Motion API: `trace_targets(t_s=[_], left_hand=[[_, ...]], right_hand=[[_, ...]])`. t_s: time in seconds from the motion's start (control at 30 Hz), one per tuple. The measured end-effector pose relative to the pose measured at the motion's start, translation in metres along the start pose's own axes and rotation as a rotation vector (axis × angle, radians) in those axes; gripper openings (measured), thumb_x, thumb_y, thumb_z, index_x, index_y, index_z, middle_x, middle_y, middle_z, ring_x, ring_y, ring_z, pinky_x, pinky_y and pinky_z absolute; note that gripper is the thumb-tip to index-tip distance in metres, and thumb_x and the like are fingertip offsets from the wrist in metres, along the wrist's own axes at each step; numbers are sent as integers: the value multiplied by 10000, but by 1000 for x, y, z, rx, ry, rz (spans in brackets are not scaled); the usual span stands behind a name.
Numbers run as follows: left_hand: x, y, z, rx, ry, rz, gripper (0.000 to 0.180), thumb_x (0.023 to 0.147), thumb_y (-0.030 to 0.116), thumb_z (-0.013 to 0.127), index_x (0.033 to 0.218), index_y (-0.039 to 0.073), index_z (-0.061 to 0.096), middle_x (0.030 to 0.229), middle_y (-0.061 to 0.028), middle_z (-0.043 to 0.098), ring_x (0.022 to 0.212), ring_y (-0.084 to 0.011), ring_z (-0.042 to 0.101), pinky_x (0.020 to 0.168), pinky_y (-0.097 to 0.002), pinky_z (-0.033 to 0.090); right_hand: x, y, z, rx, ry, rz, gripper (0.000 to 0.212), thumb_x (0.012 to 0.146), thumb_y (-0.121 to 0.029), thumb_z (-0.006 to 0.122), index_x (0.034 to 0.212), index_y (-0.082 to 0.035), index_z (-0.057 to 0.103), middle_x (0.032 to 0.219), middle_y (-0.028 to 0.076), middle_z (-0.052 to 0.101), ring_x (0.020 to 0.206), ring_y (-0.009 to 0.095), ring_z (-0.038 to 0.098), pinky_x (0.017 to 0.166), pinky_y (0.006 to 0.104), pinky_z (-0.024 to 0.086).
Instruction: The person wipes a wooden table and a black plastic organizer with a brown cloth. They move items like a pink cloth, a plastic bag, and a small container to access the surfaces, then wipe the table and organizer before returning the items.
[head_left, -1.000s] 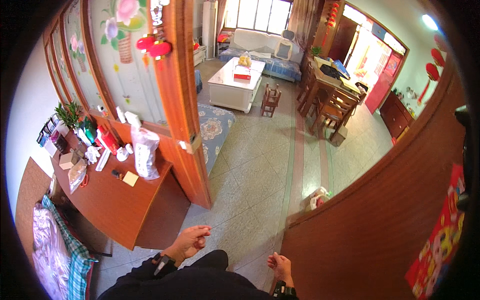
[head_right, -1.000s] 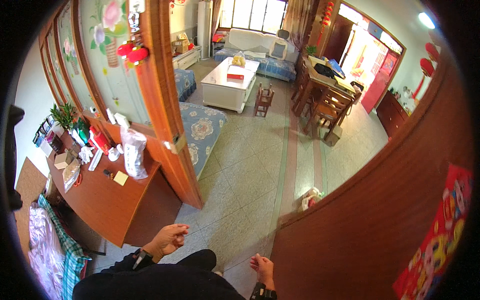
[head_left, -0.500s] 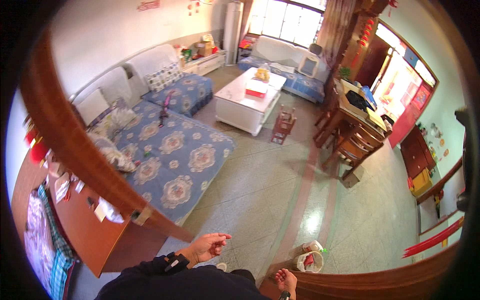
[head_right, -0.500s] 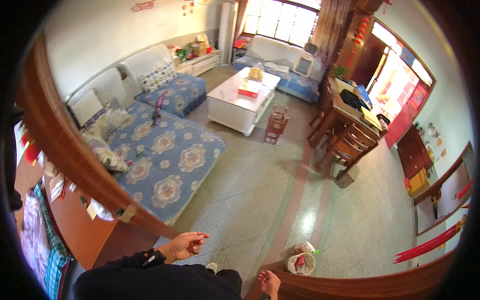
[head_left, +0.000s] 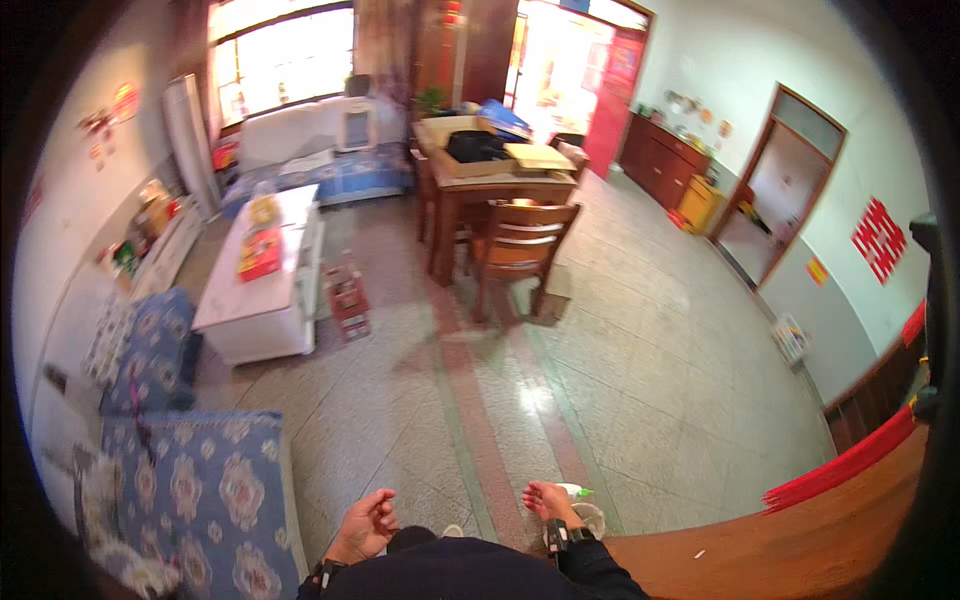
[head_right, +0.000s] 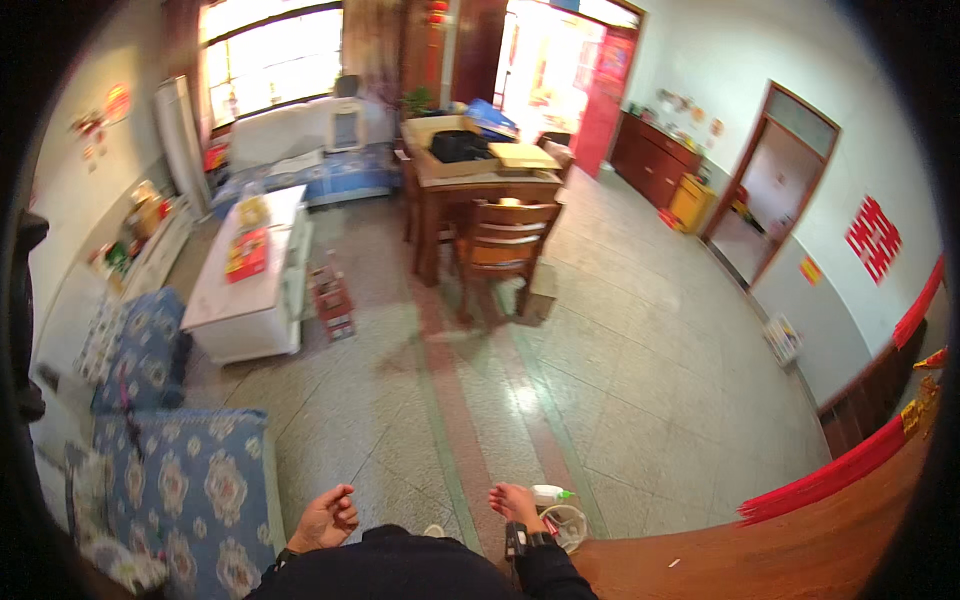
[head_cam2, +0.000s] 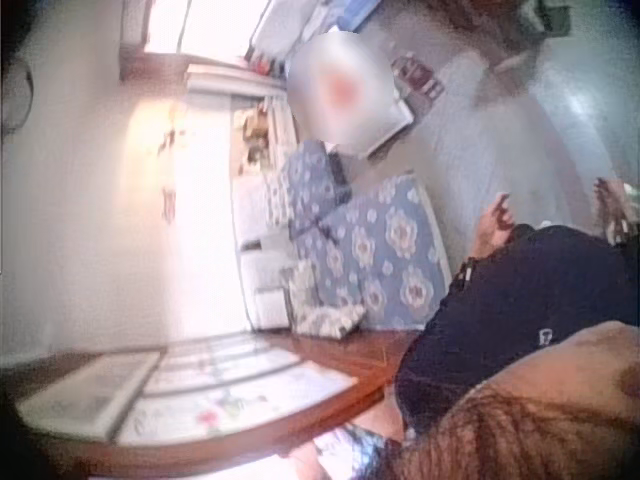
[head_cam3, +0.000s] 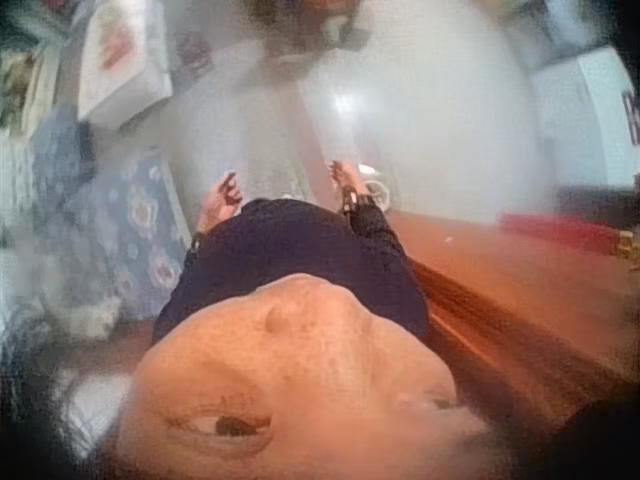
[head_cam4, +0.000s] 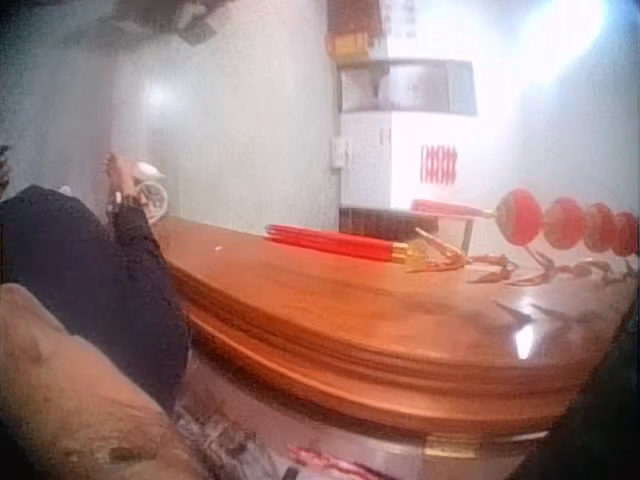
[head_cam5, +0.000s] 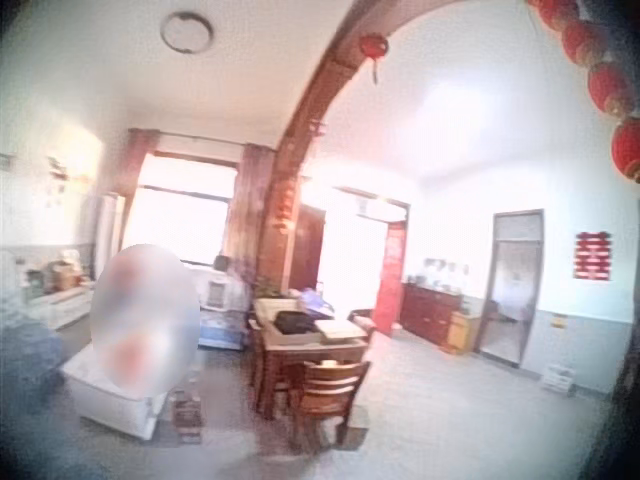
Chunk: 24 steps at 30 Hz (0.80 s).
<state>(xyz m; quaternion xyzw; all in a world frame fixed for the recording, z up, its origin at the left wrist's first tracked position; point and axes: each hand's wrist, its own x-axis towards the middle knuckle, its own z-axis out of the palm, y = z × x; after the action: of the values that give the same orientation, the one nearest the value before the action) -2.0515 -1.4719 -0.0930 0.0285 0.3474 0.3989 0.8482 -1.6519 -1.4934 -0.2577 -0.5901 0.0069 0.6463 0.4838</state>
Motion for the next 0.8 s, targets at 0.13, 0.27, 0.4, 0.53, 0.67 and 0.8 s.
trace_targets(t_s=[0.13,0.27,0.4,0.53,0.67,0.8], left_hand=[[105,52,44,22,26,10,147,970,233,566,945,104,632,674,21,569,561,-128,459,564,-287,388],[237,93,100,30,38,-91,185,971,253,581,870,109,637,660,27,560,535,-101,444,519,-266,365],[375,124,181,170,12,-272,220,973,277,587,836,113,637,639,25,550,526,-97,452,511,-256,379],[495,120,283,333,-71,-442,242,974,304,579,816,130,634,625,45,536,509,-98,456,479,-265,381],[597,61,377,513,-60,-563,243,951,324,595,783,151,620,613,64,528,503,-91,453,477,-266,369],[677,-41,467,562,-104,-711,249,941,319,595,750,160,593,599,64,508,497,-91,442,481,-258,356]], right_hand=[[49,-82,21,-30,31,-40,154,897,-150,650,972,-16,633,849,109,672,689,219,659,595,330,564],[102,-147,-1,110,114,-135,164,906,-158,636,977,-11,644,850,99,672,679,196,657,579,311,561],[125,-182,-44,287,437,-152,193,919,-179,615,982,1,643,848,95,669,660,182,654,548,302,559],[120,-196,-85,526,636,-128,179,919,-180,617,946,-4,640,790,82,659,586,181,637,520,310,553],[110,-182,-129,808,761,-176,171,918,-183,620,890,-15,641,747,79,653,580,185,637,509,315,546],[116,-149,-183,987,891,-88,194,919,-176,592,988,5,605,788,124,659,630,244,652,534,367,558]])
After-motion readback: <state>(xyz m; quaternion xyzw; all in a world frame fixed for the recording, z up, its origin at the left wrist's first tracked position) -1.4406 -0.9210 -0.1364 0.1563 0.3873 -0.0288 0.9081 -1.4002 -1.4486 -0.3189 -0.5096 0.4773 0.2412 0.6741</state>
